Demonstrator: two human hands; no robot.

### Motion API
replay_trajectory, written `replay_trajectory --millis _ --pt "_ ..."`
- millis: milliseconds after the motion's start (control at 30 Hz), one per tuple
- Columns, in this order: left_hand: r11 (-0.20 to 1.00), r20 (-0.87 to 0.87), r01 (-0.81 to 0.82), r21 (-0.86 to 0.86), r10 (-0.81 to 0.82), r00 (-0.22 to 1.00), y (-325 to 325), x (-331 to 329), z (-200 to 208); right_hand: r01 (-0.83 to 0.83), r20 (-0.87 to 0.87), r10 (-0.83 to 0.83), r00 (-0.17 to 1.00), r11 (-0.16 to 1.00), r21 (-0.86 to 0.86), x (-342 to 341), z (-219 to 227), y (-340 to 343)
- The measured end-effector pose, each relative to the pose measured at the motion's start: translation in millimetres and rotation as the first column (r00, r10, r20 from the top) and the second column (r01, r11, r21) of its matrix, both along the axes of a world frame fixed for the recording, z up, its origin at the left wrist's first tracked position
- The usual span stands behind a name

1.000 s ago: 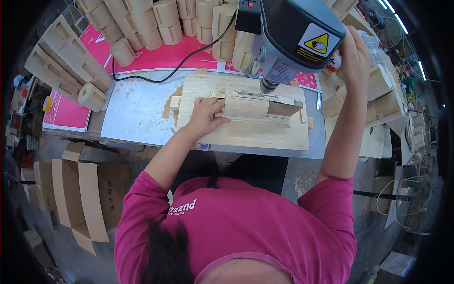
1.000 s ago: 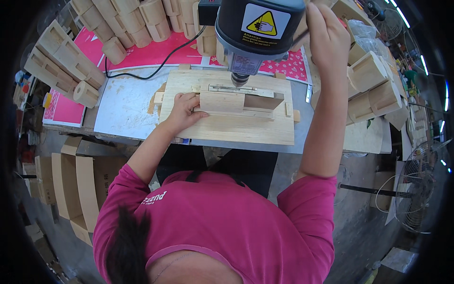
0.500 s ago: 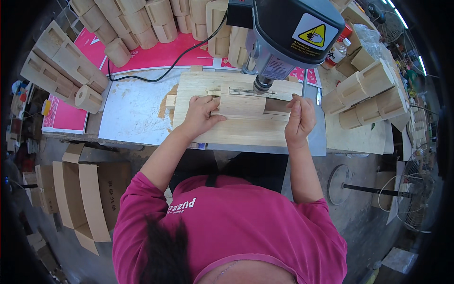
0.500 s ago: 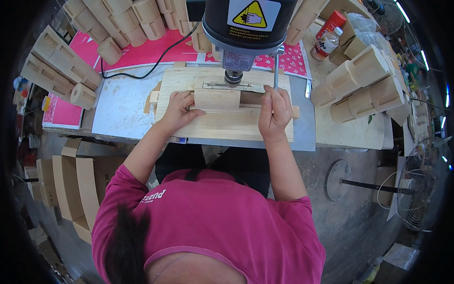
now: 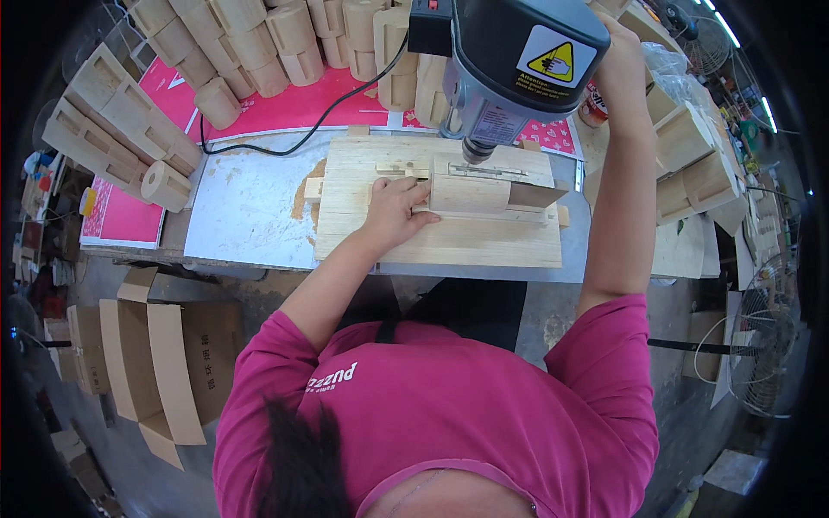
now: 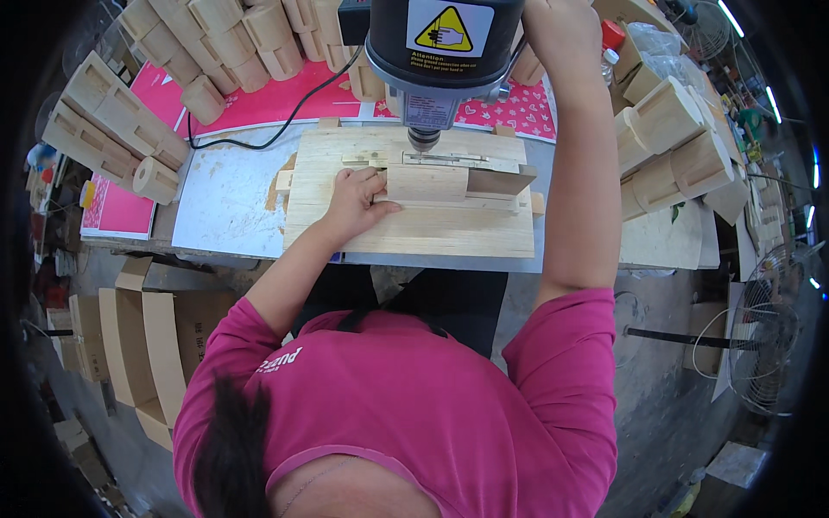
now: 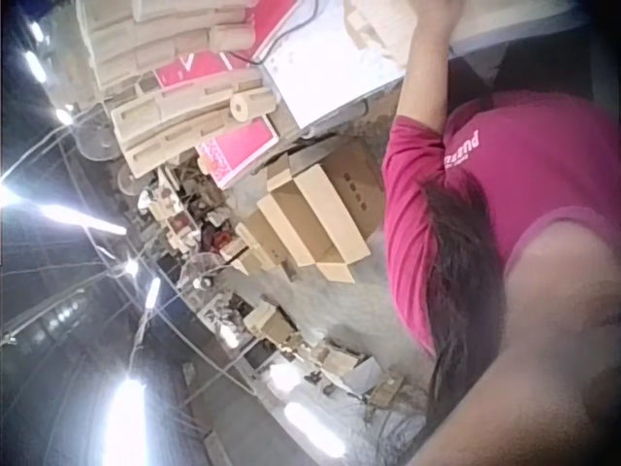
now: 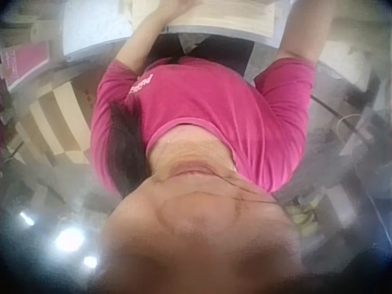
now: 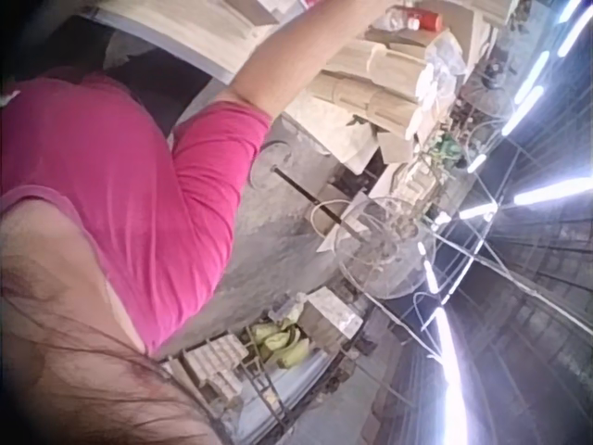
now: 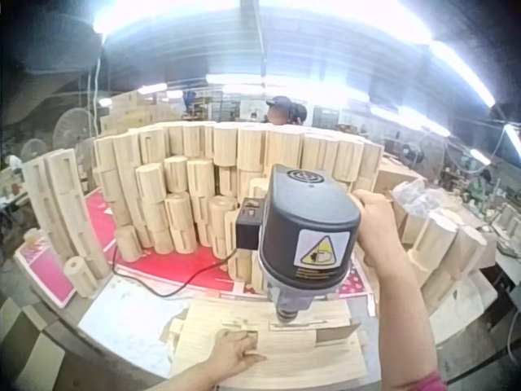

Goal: The person is using a bench drill to create holes in cylindrical wooden blocks.

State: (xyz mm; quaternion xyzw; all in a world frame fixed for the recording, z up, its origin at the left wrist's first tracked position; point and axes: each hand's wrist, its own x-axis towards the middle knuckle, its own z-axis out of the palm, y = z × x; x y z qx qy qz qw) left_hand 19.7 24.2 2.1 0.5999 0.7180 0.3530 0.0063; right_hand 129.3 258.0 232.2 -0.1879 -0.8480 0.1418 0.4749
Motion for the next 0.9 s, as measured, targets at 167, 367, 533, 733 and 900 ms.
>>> replay_trajectory --millis 167,367,533,733,900 --pt "1.000 0.026 -0.021 -0.010 0.021 0.999 -3.0 -0.5 -0.1 0.011 -0.050 -0.013 0.999 0.999 -0.036 28.7 -4.3 -47.2" --pt "1.000 0.001 -0.002 -0.019 0.002 1.000 -1.5 -0.4 -0.7 -0.070 -0.126 0.062 0.990 0.995 -0.064 77.7 -65.2 -107.4" --pt "1.000 0.012 0.006 -0.008 -0.006 1.000 -1.1 -0.5 -1.5 -0.136 -0.208 0.116 0.971 0.987 -0.084 69.1 -150.8 -99.5" --pt "1.000 0.011 -0.003 -0.024 0.003 1.000 -1.7 -0.5 -1.4 -0.167 -0.211 0.171 0.962 0.985 0.035 67.1 -156.3 -90.2" --pt "1.000 0.004 -0.008 -0.029 0.008 1.000 -1.2 0.3 -2.0 -0.022 -0.200 0.038 0.979 0.996 0.081 71.1 -65.3 -83.5"
